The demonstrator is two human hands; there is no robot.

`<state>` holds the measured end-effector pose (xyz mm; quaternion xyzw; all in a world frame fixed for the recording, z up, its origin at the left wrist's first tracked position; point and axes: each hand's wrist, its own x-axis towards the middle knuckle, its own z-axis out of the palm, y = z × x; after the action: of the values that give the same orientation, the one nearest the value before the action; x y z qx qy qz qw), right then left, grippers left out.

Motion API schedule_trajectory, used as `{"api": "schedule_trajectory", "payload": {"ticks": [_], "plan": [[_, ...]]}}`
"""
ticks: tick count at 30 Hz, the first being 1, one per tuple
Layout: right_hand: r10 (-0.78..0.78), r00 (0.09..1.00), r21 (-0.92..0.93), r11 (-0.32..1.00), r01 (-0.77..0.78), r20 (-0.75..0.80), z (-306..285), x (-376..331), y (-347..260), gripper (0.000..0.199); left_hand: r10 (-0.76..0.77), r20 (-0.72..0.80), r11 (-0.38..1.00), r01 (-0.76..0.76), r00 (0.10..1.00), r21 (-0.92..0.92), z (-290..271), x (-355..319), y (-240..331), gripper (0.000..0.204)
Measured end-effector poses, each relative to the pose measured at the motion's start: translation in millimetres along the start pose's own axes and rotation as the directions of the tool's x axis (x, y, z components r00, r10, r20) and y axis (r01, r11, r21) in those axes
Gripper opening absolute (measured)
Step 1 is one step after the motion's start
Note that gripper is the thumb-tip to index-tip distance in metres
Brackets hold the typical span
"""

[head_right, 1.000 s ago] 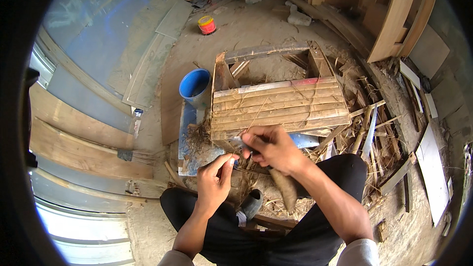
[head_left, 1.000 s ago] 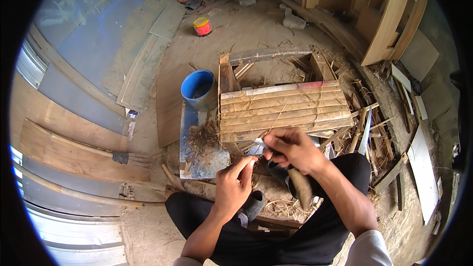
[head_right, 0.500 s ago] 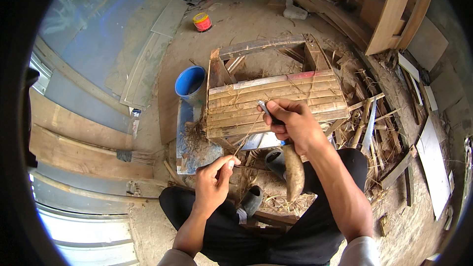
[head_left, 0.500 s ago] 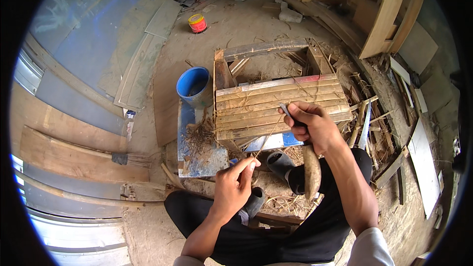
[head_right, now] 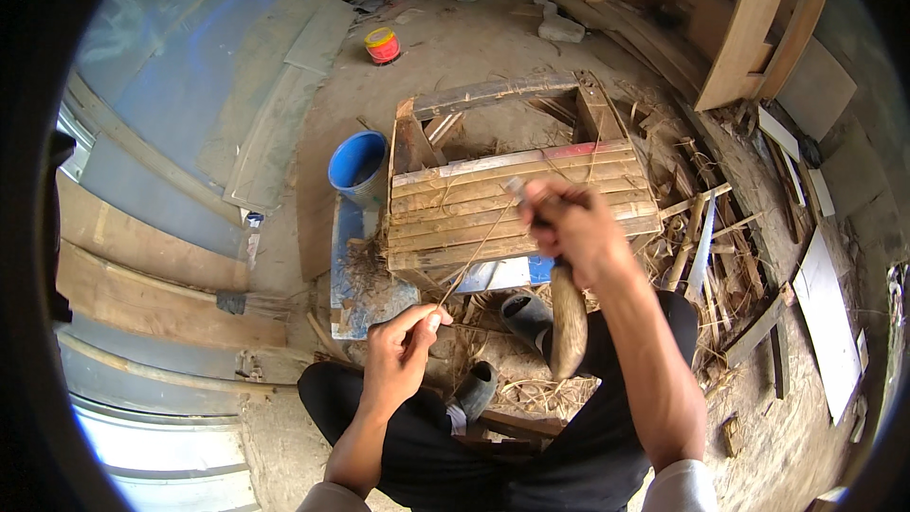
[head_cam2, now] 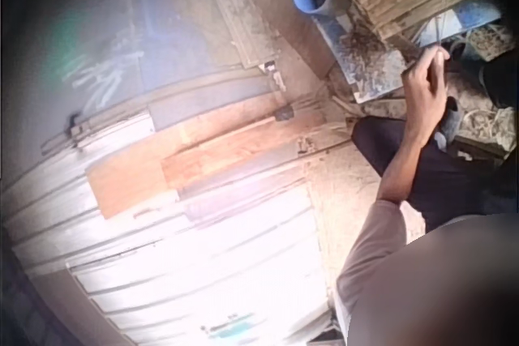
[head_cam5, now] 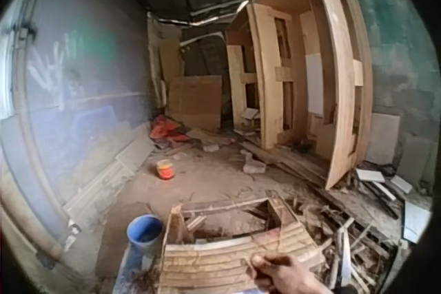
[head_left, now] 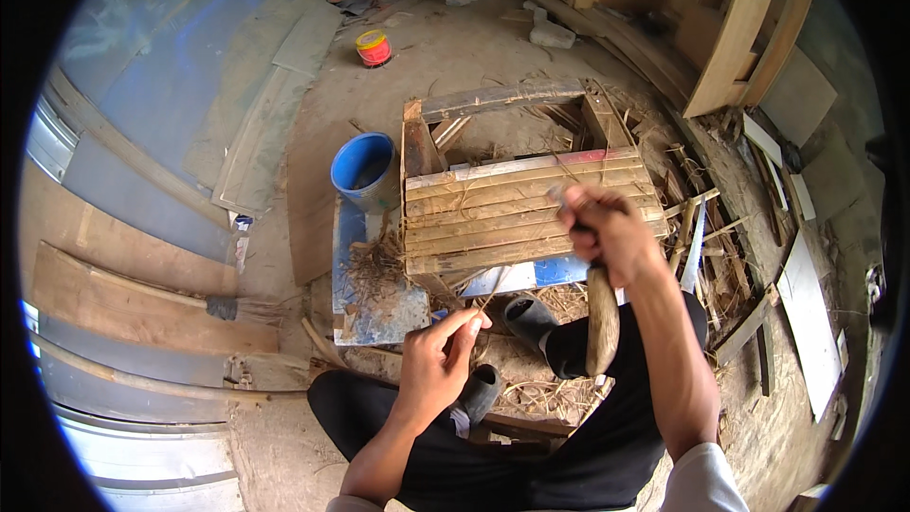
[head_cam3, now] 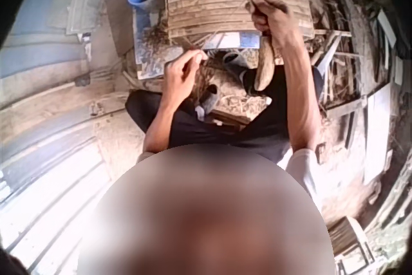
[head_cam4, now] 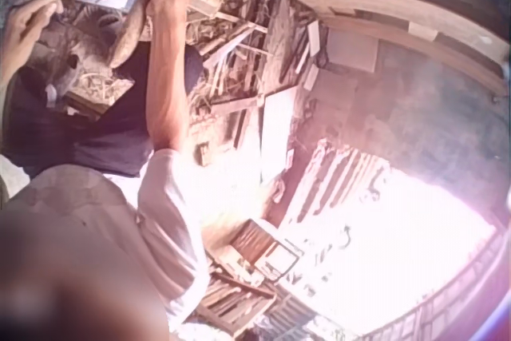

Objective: The person sits on the floor and uses a knife to sharpen thin wooden sticks. They repeatedly hold each stick and scrape it with the blade, then set the sharpened sticks aside.

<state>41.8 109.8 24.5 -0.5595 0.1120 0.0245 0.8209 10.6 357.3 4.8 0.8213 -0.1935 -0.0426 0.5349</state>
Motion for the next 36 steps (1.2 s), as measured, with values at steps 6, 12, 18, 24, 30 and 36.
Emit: {"api": "schedule_trajectory", "payload": {"ticks": [6,12,18,24,30,36], "plan": [[-0.055,0.997,0.004,0.998,0.055,-0.056,6,-16,-18,0.027,-0.055,0.009,0.995,0.056,0.998,-0.082,-4,3,-6,0.016],[0.203,0.915,-0.164,0.974,-0.154,0.349,40,-18,20,0.030,-0.237,0.153,0.943,0.265,0.959,-0.201,-10,7,-7,0.018],[0.183,0.956,-0.164,0.975,-0.147,0.230,37,-13,21,0.025,-0.246,0.190,0.916,0.292,0.951,-0.275,-11,7,-1,0.018],[0.100,0.994,-0.043,0.994,-0.098,0.049,25,-8,4,0.022,-0.202,0.224,0.932,0.258,0.953,-0.255,-10,5,-1,0.016],[0.199,0.938,-0.217,0.966,-0.139,0.284,43,-17,29,0.023,0.084,-0.042,0.996,-0.083,0.996,0.024,-3,7,-8,0.013],[0.078,0.994,-0.047,0.996,-0.074,0.078,30,-2,5,0.020,0.020,-0.011,0.996,-0.019,1.000,0.086,-6,0,-3,0.014]]}}
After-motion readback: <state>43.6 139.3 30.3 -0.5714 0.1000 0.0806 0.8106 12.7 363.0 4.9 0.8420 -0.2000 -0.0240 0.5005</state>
